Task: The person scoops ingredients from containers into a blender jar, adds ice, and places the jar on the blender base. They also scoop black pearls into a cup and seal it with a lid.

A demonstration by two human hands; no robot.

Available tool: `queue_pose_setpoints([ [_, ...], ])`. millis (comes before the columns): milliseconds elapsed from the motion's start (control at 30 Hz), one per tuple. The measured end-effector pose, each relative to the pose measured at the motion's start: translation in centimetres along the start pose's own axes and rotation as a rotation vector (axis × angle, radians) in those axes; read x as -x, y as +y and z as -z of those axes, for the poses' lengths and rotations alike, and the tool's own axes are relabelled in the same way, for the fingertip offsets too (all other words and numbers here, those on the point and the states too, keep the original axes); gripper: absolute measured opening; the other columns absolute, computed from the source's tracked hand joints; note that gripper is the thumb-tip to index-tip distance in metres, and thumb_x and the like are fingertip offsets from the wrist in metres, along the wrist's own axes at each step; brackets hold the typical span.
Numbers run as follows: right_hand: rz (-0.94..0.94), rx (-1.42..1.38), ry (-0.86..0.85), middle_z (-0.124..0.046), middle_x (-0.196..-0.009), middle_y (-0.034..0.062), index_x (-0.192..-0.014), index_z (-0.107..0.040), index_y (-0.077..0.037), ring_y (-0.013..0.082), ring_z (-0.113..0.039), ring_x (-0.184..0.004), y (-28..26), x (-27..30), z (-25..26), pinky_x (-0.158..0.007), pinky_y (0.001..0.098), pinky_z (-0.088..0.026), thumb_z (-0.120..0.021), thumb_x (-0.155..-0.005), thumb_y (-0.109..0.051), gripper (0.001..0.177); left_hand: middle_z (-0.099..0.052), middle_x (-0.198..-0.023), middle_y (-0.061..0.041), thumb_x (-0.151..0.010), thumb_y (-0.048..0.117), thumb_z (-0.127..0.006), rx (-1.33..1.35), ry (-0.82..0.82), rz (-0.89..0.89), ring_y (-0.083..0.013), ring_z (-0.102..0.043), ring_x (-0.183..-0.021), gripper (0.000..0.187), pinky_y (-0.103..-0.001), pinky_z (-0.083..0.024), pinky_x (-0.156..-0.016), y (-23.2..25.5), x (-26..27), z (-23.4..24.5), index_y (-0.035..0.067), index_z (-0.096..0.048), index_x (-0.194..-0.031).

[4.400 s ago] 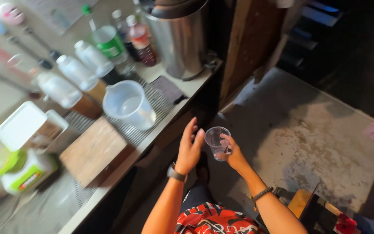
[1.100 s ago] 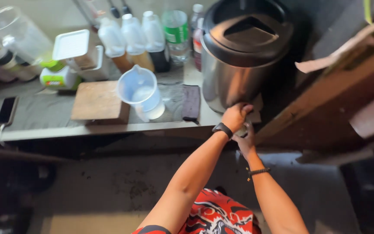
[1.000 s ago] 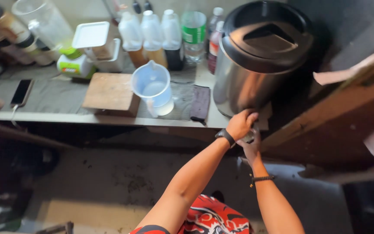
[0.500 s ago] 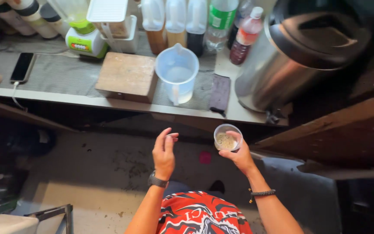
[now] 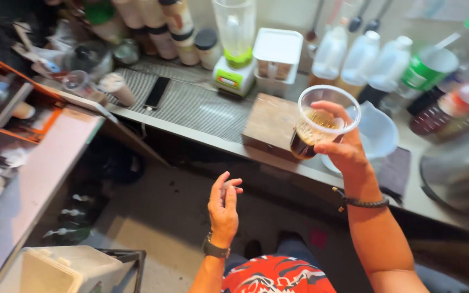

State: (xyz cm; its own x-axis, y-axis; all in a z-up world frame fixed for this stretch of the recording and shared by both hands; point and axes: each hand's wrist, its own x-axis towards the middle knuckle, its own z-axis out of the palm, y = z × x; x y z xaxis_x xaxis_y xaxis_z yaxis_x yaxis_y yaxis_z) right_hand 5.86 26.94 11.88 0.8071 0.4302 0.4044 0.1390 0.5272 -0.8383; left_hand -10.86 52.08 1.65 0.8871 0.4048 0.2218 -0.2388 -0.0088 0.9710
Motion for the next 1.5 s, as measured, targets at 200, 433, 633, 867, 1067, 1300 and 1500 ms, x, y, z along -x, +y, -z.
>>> queue_pose_setpoints([
  [200,-0.004,0.103,0.118,-0.065,-0.131,0.0142,-0.147,-0.048,0.001,0.0228,-0.067,-0.12,4.1,-14.3,-0.3,-0.107,0.0355,-0.054,-0.078,-0.079,0.007,0.074,-0.076,-0.113,-0.012,-0.104,0.011,-0.053,-0.083,0.085,0.014,-0.0151,-0.071,-0.091,0.039,-0.029,-0.057,-0.085,-0.3,-6.3,3.0,0.0,-0.052,-0.141],
  [433,0.004,0.441,0.282,-0.069,-0.119,0.0134,-0.142,-0.047,0.0,0.023,-0.071,-0.103,7.0,-30.7,3.0,-0.087,0.0382,-0.06,-0.082,-0.082,-0.003,0.069,-0.078,-0.108,-0.01,-0.099,0.011,-0.058,-0.263,0.097,0.023,-0.0174,-0.074,-0.088,0.041,-0.03,-0.059,-0.079,-4.2,-15.2,6.1,0.002,-0.054,-0.139],
  [633,0.167,1.558,0.214,-0.06,-0.121,0.0191,-0.136,-0.066,-0.002,0.0345,-0.062,-0.11,6.4,-36.7,8.3,-0.094,0.0489,-0.054,-0.099,-0.076,-0.028,0.073,-0.077,-0.1,-0.01,-0.1,0.016,-0.063,-0.45,0.011,0.058,-0.0206,-0.074,-0.088,0.043,-0.033,-0.059,-0.082,-8.7,-23.4,6.9,0.006,-0.059,-0.142],
  [867,0.181,2.107,-0.022,-0.064,-0.115,0.015,-0.136,-0.072,-0.017,0.0355,-0.064,-0.109,3.8,-40.2,4.1,-0.091,0.0482,-0.051,-0.088,-0.075,-0.031,0.064,-0.07,-0.088,-0.014,-0.096,0.026,-0.064,-0.722,-0.407,0.033,-0.0332,-0.066,-0.085,0.069,-0.048,-0.053,-0.08,-14.3,-34.3,3.8,0.008,-0.036,-0.157],
  [1067,-0.035,2.302,-0.057,-0.063,-0.115,0.0165,-0.146,-0.064,-0.024,0.0339,-0.063,-0.109,5.4,-41.5,1.6,-0.087,0.0488,-0.049,-0.074,-0.097,-0.017,0.05,-0.068,-0.089,-0.017,-0.091,0.025,-0.067,-1.002,-0.723,-0.074,-0.0357,-0.064,-0.083,0.092,-0.052,-0.049,-0.08,-16.7,-40.5,2.6,0.01,-0.013,-0.164],
  [1300,0.205,2.067,0.414,-0.057,-0.126,0.0188,-0.145,-0.056,-0.003,0.0378,-0.055,-0.119,7.6,-35.1,-1.4,-0.106,0.0511,-0.04,-0.091,-0.081,-0.02,0.075,-0.069,-0.092,-0.014,-0.091,0.023,-0.067,-1.185,-0.897,-0.257,-0.0322,-0.063,-0.082,0.093,-0.052,-0.047,-0.078,-18.4,-42.9,3.5,0.01,-0.013,-0.165],
  [1500,0.025,1.183,1.216,-0.061,-0.136,0.0156,-0.151,-0.039,0.001,0.0233,-0.062,-0.125,21.3,-16.2,1.7,-0.112,0.0364,-0.049,-0.085,-0.091,-0.012,0.076,-0.065,-0.127,-0.019,-0.099,0.026,-0.066,-0.754,-0.595,-0.456,-0.0354,-0.058,-0.115,0.067,-0.05,-0.046,-0.102,-21.3,-46.0,4.9,0.011,-0.033,-0.154],
])
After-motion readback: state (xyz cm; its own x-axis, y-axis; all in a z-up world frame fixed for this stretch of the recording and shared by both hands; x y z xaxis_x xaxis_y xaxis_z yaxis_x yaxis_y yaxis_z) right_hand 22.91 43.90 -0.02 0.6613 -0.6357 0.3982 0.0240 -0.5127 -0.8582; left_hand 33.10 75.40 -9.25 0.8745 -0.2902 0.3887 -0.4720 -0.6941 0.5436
